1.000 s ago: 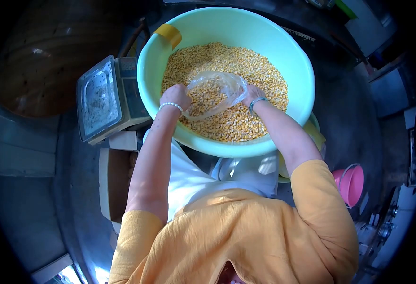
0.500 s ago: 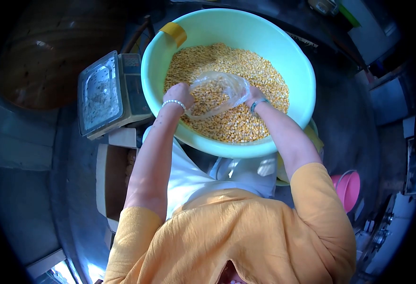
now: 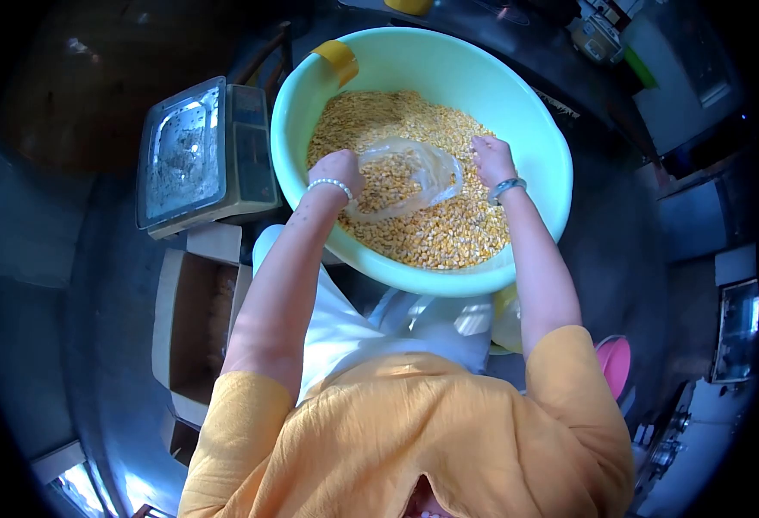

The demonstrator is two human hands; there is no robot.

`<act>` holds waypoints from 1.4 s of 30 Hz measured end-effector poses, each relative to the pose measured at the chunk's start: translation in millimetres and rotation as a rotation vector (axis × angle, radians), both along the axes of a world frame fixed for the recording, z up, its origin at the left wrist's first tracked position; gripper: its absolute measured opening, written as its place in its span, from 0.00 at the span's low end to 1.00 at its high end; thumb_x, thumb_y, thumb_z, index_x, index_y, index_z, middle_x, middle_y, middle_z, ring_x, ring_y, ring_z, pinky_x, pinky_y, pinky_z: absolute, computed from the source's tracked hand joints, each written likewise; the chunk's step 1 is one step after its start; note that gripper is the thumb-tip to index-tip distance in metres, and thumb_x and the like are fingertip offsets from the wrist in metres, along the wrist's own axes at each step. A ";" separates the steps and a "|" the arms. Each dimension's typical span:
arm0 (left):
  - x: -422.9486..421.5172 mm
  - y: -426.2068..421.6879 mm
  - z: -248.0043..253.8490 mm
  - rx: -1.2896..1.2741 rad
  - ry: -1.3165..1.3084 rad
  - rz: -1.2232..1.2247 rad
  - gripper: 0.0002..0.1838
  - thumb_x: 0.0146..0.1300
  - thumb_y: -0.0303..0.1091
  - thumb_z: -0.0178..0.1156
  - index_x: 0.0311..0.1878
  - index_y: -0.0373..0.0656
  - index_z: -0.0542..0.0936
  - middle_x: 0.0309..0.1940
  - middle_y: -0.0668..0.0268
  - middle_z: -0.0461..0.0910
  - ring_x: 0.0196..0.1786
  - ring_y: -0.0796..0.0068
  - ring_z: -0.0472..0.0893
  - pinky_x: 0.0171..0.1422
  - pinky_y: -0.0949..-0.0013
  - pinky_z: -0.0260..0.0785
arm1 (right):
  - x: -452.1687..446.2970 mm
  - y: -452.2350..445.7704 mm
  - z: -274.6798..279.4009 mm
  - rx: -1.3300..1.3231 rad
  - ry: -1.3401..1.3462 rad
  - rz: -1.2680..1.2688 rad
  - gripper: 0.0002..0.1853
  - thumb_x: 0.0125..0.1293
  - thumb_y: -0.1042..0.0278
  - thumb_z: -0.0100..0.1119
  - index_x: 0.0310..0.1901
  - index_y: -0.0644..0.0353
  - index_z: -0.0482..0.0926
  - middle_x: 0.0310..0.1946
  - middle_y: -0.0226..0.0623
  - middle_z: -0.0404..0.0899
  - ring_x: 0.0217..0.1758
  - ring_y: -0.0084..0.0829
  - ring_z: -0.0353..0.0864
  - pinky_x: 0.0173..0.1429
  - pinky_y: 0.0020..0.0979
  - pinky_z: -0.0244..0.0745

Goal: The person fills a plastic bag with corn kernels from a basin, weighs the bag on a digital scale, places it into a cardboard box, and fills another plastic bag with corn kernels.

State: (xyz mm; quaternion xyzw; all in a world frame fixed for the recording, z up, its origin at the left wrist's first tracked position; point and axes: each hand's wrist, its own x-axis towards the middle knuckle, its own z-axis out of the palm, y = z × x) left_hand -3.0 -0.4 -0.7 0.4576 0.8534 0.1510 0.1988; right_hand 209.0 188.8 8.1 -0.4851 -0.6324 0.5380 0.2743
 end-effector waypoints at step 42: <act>-2.7 3.5 -9.2 0.046 -0.036 0.006 0.15 0.49 0.32 0.58 0.41 0.43 0.81 0.40 0.54 0.81 0.46 0.57 0.79 0.53 0.62 0.71 | -81.2 -93.3 -18.8 0.823 -0.870 0.751 0.11 0.55 0.63 0.54 0.30 0.61 0.81 0.29 0.50 0.80 0.34 0.46 0.81 0.42 0.43 0.76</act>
